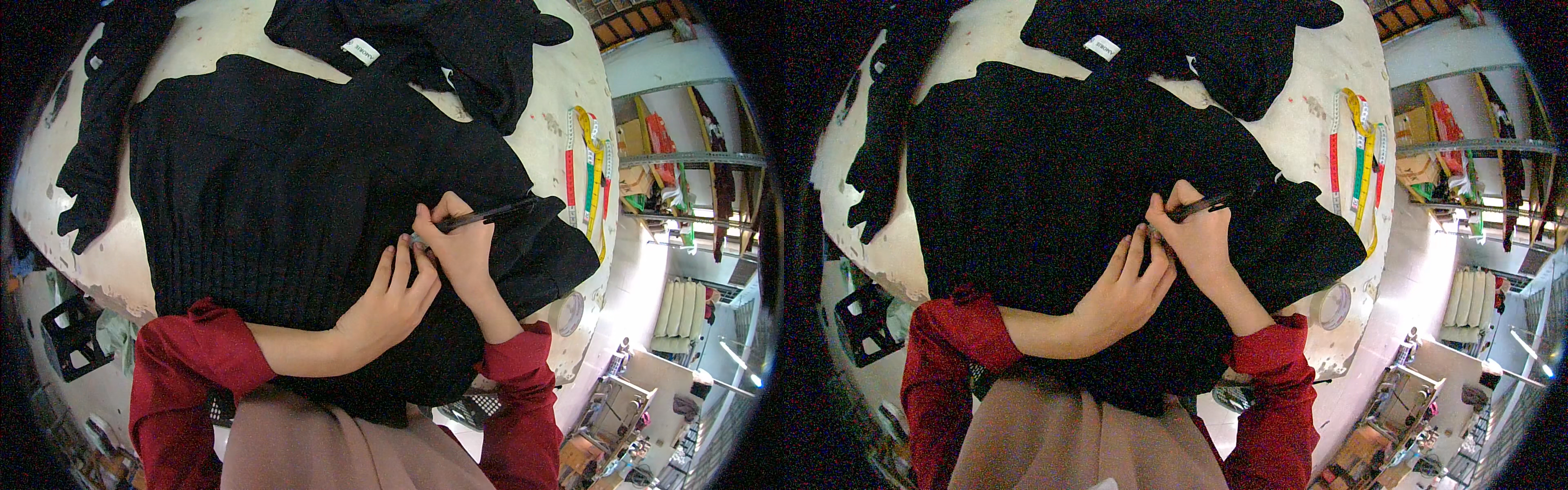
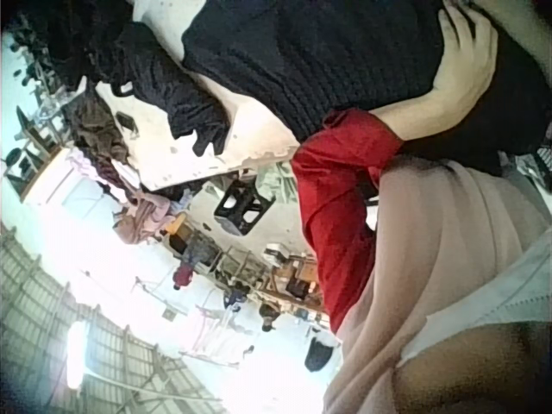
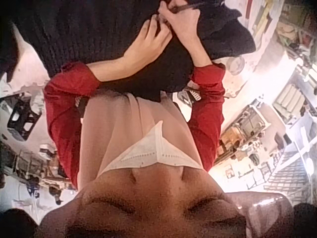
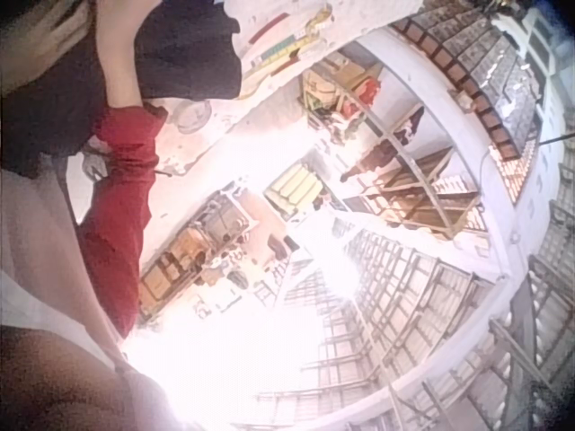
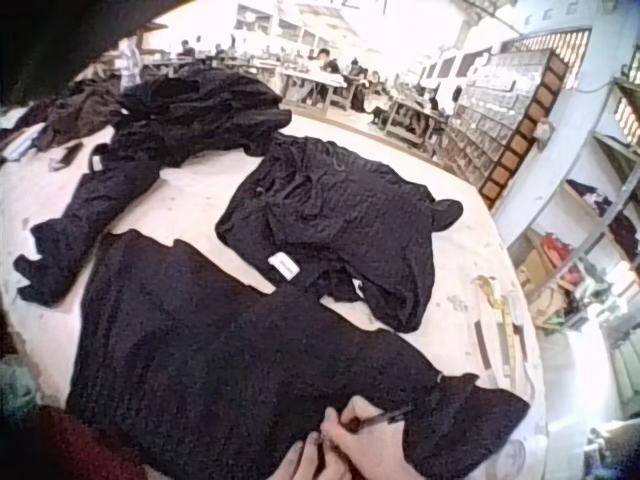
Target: The person lays a black knit garment flat on a table, measures its width with a tape measure, and marks the measured position with a pen. The person then folds the garment and places it aside before repeating the process with another garment.
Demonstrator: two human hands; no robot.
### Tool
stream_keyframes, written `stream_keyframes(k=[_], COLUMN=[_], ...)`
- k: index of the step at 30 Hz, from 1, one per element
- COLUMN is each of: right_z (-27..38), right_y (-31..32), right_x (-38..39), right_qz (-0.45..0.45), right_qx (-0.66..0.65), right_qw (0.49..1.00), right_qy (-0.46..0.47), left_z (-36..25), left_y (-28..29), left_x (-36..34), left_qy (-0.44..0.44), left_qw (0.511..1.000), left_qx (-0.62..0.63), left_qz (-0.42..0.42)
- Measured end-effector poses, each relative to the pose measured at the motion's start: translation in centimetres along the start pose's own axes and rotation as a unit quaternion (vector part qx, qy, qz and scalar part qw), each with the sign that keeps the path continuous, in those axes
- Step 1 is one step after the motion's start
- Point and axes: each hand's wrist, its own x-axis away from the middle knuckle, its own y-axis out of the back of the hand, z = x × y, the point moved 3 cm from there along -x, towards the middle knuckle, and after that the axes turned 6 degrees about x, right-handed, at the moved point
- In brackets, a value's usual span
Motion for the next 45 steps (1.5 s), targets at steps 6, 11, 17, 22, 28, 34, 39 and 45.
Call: stream_keyframes(k=[6,11,17,22,28,34,39,45], right_z=[-0.1,-0.1,-0.1,0.0,-0.1,0.3,-0.6,-1.1], right_y=[0.1,0.2,0.4,0.4,0.2,0.4,0.2,1.1], right_x=[0.1,-0.1,0.1,0.0,0.1,-0.1,0.0,-0.9], right_qz=[-0.011,-0.017,-0.049,-0.031,-0.037,-0.041,-0.046,-0.038], right_qx=[-0.012,0.012,0.030,0.016,0.015,0.022,-0.023,-0.009], right_qw=[1.000,1.000,0.998,0.999,0.999,0.999,0.999,0.999], right_qy=[-0.001,-0.007,0.000,0.006,0.002,0.012,-0.015,-0.012], left_z=[0.0,0.0,0.0,0.1,-0.1,0.0,0.0,0.4], left_y=[0.2,0.1,0.2,0.2,-0.1,-0.1,0.1,-0.1], left_x=[-0.1,0.0,0.0,0.0,0.1,0.1,0.0,-0.3], left_qy=[0.005,0.005,0.008,0.004,0.009,0.011,0.006,-0.002], left_qw=[1.000,1.000,1.000,1.000,1.000,1.000,1.000,1.000], left_qx=[-0.001,0.004,0.009,0.007,0.004,0.010,0.009,0.025], left_qz=[0.020,0.018,-0.003,-0.002,-0.004,-0.005,-0.004,0.019])
